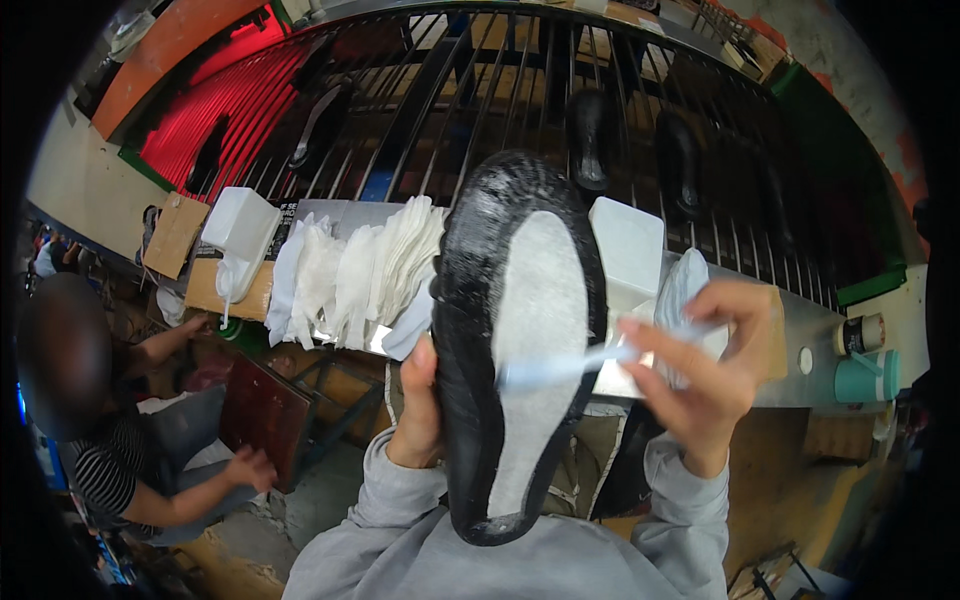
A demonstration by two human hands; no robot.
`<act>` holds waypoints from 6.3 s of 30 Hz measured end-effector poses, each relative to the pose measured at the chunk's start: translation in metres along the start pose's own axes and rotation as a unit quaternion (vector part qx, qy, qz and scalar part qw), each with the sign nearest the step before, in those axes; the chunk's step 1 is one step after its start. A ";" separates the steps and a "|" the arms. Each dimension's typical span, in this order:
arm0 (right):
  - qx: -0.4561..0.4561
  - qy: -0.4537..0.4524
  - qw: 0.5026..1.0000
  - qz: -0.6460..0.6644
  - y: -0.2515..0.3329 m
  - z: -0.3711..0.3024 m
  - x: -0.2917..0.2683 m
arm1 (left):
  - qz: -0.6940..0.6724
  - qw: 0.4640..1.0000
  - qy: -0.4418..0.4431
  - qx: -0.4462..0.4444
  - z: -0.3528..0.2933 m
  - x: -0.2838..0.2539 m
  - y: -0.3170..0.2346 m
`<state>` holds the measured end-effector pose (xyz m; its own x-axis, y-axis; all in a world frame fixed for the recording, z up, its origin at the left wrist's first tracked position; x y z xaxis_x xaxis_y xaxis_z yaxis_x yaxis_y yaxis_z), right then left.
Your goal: The person repeatedly applies a white substance to the sole and sides of a black shoe using a small brush, then wipes the shoe with a cloth. The person rotates the shoe to cover different areas and continues the process throughout the clip.
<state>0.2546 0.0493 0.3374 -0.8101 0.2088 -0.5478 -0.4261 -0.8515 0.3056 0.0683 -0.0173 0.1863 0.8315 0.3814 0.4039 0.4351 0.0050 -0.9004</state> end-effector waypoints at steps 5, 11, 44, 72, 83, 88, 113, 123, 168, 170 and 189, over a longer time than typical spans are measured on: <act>0.053 -0.120 0.990 -0.044 -0.037 0.006 -0.021 | 0.003 1.000 -0.001 -0.005 -0.004 -0.003 0.008; -0.005 0.016 1.000 0.026 -0.012 -0.002 -0.008 | -0.042 0.999 0.018 0.006 0.000 -0.001 -0.001; 0.300 -0.168 0.935 0.089 -0.118 -0.110 -0.057 | -0.464 0.869 -0.119 -0.126 0.426 -0.143 0.062; 0.396 -0.209 0.885 0.126 -0.169 -0.157 -0.052 | 0.358 0.902 0.228 0.085 0.411 0.042 -0.056; 0.373 -0.189 0.897 0.143 -0.146 -0.151 -0.047 | 0.805 0.511 0.286 -0.091 0.215 -0.085 0.021; 0.374 -0.206 0.892 0.152 -0.148 -0.155 -0.046 | 0.849 0.453 0.269 0.035 0.243 -0.027 0.001; 0.439 -0.218 0.858 0.152 -0.149 -0.183 -0.059 | -0.326 0.943 0.025 -0.062 0.159 -0.003 -0.026; 0.158 0.091 0.967 -0.181 -0.104 -0.125 0.023 | -0.421 0.881 0.215 0.002 0.069 -0.039 -0.014; 0.091 -0.049 0.994 -0.024 -0.021 0.009 0.003 | -0.157 0.982 0.085 0.054 0.009 0.005 0.004; 0.134 -0.101 0.986 -0.006 -0.037 0.002 0.003 | -0.187 0.977 0.085 0.051 0.011 0.003 0.004; 0.148 0.093 0.964 -0.198 -0.097 -0.127 0.036 | -0.304 0.774 0.532 -0.158 0.021 0.012 -0.049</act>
<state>0.3175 0.0781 0.1896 -0.4860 0.3755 -0.7892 -0.8057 -0.5423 0.2381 0.0491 0.0063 0.2320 0.1790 -0.5811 0.7939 0.7807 -0.4072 -0.4740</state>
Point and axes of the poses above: each hand's wrist, its own z-axis towards the middle knuckle, its own x-axis out of the palm, y = z × x, the point moved 10 cm from there along z, towards the middle knuckle, and after that the axes turned 4 degrees about -y, right-handed, at the moved point
